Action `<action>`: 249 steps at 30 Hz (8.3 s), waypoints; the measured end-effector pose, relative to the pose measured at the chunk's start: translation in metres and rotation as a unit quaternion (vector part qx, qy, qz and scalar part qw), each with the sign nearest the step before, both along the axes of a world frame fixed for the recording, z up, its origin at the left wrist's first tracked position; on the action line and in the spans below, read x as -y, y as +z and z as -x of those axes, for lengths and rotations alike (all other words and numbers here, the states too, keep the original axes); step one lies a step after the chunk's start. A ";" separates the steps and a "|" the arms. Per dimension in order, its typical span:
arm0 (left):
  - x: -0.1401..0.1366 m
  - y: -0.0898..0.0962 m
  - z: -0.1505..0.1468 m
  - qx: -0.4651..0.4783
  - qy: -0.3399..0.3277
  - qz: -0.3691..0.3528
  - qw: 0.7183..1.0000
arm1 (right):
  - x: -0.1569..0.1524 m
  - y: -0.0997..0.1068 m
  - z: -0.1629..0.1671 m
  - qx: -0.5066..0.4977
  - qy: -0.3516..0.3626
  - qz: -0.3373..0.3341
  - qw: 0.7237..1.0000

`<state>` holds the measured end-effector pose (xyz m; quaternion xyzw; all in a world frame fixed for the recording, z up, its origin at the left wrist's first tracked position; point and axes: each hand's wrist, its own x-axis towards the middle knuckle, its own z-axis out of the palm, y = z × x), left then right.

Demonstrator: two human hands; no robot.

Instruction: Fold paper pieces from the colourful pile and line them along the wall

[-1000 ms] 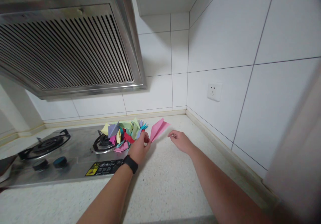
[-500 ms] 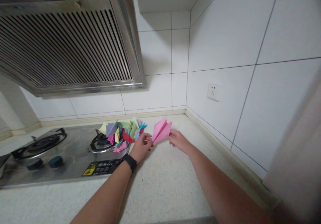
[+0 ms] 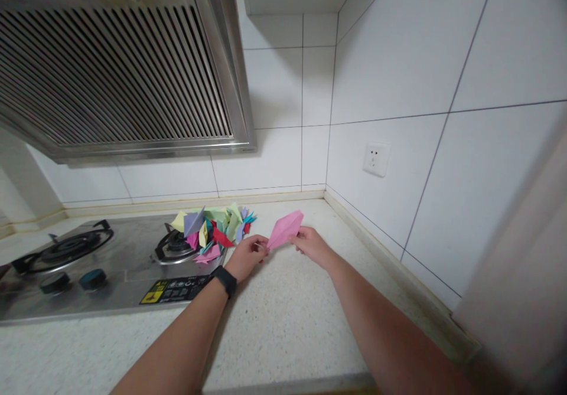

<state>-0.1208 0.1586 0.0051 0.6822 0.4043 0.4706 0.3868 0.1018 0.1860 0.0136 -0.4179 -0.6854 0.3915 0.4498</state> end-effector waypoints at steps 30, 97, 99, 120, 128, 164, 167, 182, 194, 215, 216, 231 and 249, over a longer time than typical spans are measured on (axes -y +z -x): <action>-0.005 0.007 0.012 -0.018 0.113 -0.118 0.986 | -0.004 0.005 -0.014 0.031 -0.017 -0.058 0.998; -0.020 -0.004 0.024 0.052 0.099 0.006 0.994 | -0.001 0.006 -0.012 -0.034 -0.037 -0.065 0.997; -0.020 -0.005 0.024 0.052 0.103 0.007 0.993 | -0.002 0.006 -0.012 -0.036 -0.038 -0.067 0.996; -0.019 -0.003 0.024 0.049 0.106 0.012 0.993 | 0.001 0.008 -0.012 -0.039 -0.026 -0.049 0.998; -0.018 -0.002 0.024 0.049 0.105 0.018 0.993 | -0.001 0.007 -0.012 -0.044 -0.021 -0.052 0.997; -0.015 0.002 0.022 0.056 0.118 0.017 0.991 | -0.004 0.007 -0.015 -0.008 -0.054 -0.077 0.996; -0.016 0.001 0.023 0.057 0.115 0.015 0.992 | -0.004 0.007 -0.016 -0.003 -0.056 -0.078 0.995; -0.015 0.002 0.023 0.059 0.117 0.012 0.991 | -0.006 0.003 -0.017 -0.012 -0.057 -0.045 0.997; -0.014 0.002 0.023 0.057 0.113 0.014 0.992 | -0.003 0.006 -0.014 -0.021 -0.037 -0.023 0.999; -0.014 0.001 0.021 0.048 0.111 0.027 0.992 | -0.002 0.009 -0.015 -0.029 -0.026 0.003 0.999; -0.015 0.001 0.020 0.047 0.111 0.028 0.992 | -0.003 0.009 -0.014 -0.027 -0.026 0.003 0.999; -0.017 -0.008 0.017 0.035 0.119 0.074 0.990 | -0.023 -0.006 -0.017 -0.009 -0.075 -0.029 0.997; -0.017 -0.006 0.017 0.034 0.125 0.083 0.988 | -0.029 -0.015 -0.019 -0.066 -0.051 0.002 0.997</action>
